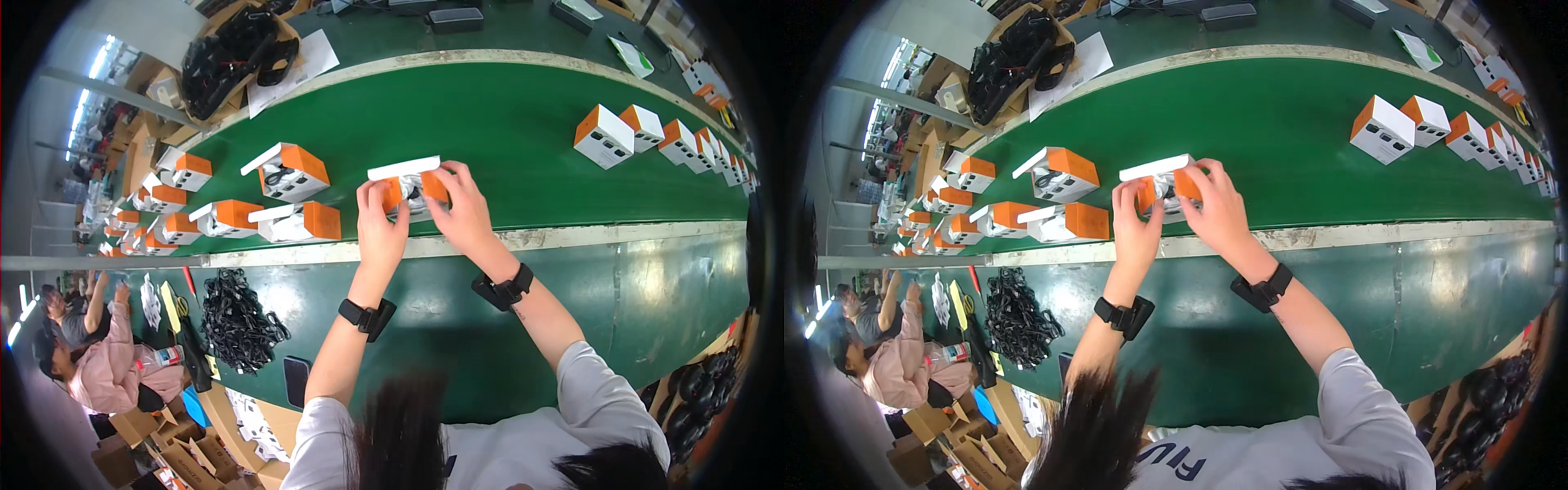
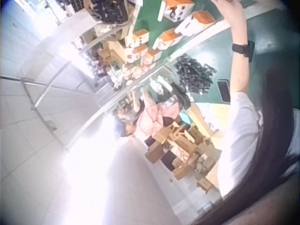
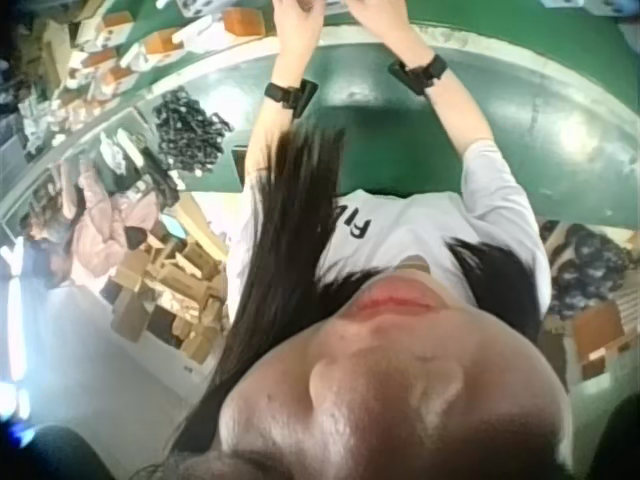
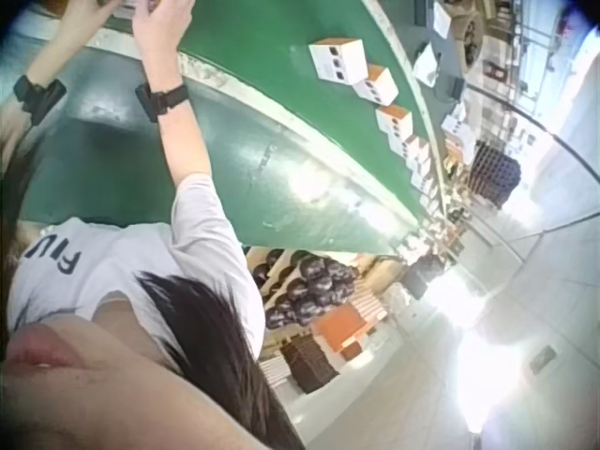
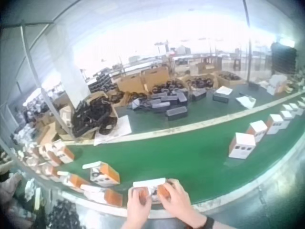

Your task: Packing small electronic components into boxes on a factory assembly line.

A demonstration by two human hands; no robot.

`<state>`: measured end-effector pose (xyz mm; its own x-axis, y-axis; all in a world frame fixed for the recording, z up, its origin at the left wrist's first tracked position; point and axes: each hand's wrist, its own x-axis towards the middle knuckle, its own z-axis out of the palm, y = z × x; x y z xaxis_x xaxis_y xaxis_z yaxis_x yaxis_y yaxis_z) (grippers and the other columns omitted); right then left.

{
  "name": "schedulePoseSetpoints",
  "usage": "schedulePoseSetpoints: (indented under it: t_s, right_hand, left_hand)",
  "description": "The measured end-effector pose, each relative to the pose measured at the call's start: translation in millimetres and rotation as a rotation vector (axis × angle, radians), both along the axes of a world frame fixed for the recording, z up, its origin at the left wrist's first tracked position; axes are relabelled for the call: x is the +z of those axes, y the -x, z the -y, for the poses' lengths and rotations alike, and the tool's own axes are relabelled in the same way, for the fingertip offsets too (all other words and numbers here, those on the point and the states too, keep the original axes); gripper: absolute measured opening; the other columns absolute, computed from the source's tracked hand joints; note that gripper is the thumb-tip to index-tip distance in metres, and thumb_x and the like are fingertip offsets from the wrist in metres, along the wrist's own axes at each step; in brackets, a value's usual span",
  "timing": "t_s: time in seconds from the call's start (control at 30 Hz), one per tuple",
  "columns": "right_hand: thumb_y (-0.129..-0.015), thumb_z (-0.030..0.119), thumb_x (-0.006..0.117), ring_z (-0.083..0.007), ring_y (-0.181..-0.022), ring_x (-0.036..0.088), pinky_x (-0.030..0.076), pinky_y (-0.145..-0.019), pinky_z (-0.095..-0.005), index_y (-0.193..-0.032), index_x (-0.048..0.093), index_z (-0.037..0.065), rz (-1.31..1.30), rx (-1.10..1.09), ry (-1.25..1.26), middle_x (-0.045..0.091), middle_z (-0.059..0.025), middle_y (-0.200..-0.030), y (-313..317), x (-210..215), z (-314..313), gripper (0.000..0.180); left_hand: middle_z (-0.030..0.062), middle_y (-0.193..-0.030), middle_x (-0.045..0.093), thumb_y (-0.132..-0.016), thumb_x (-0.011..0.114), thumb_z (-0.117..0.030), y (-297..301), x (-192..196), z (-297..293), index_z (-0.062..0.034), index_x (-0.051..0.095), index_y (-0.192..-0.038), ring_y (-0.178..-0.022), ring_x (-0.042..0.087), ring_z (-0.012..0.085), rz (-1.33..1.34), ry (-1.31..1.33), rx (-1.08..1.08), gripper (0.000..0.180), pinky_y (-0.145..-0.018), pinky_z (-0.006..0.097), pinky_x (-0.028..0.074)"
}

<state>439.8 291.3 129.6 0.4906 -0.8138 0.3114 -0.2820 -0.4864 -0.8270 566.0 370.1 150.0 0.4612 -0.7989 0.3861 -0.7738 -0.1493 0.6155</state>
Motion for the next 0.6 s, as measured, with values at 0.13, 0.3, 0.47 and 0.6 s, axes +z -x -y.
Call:
schedulePoseSetpoints:
  t_s: [0.13,0.3,0.47,0.6]
  right_hand:
    - [-0.075,0.010,0.067,-0.0291,-0.090,0.059,0.052,-0.071,-0.0375,-0.113,0.055,0.006,-0.045,0.015,0.028,0.048,-0.0117,-0.117,-0.7,6.1,4.3,0.040]
    - [-0.076,0.013,0.066,-0.0292,-0.085,0.061,0.052,-0.068,-0.0379,-0.115,0.056,0.013,-0.172,0.052,-0.065,0.047,-0.0123,-0.119,-4.4,9.3,-0.8,0.040]
    - [-0.080,0.016,0.065,-0.0308,-0.100,0.059,0.052,-0.076,-0.0376,-0.114,0.056,0.012,-0.185,0.119,-0.217,0.042,-0.0125,-0.131,11.1,7.9,6.8,0.035]
    - [-0.081,0.016,0.066,-0.0312,-0.118,0.048,0.045,-0.092,-0.0376,-0.119,0.053,0.012,-0.074,0.199,-0.089,0.042,-0.0129,-0.133,8.7,-0.9,12.8,0.040]
  left_hand:
    - [0.0132,-0.100,0.052,-0.073,0.064,-0.003,-6.3,17.5,2.9,-0.0061,0.056,-0.109,-0.087,0.057,0.0343,-0.123,-0.231,0.045,0.037,-0.075,0.043,0.047]
    - [0.0088,-0.103,0.053,-0.075,0.065,-0.010,-15.0,9.6,-1.1,-0.0091,0.060,-0.105,-0.091,0.055,0.0267,0.351,-0.158,-0.093,0.031,-0.076,0.040,0.043]
    - [0.0075,-0.104,0.053,-0.082,0.064,-0.019,-21.3,19.7,-6.2,-0.0105,0.061,-0.109,-0.092,0.053,0.0269,0.453,-0.202,-0.270,0.028,-0.073,0.040,0.043]
    - [0.0051,-0.100,0.054,-0.084,0.063,-0.020,-29.6,18.6,-0.6,-0.0114,0.063,-0.106,-0.090,0.052,0.0267,0.401,-0.183,-0.246,0.024,-0.072,0.041,0.043]
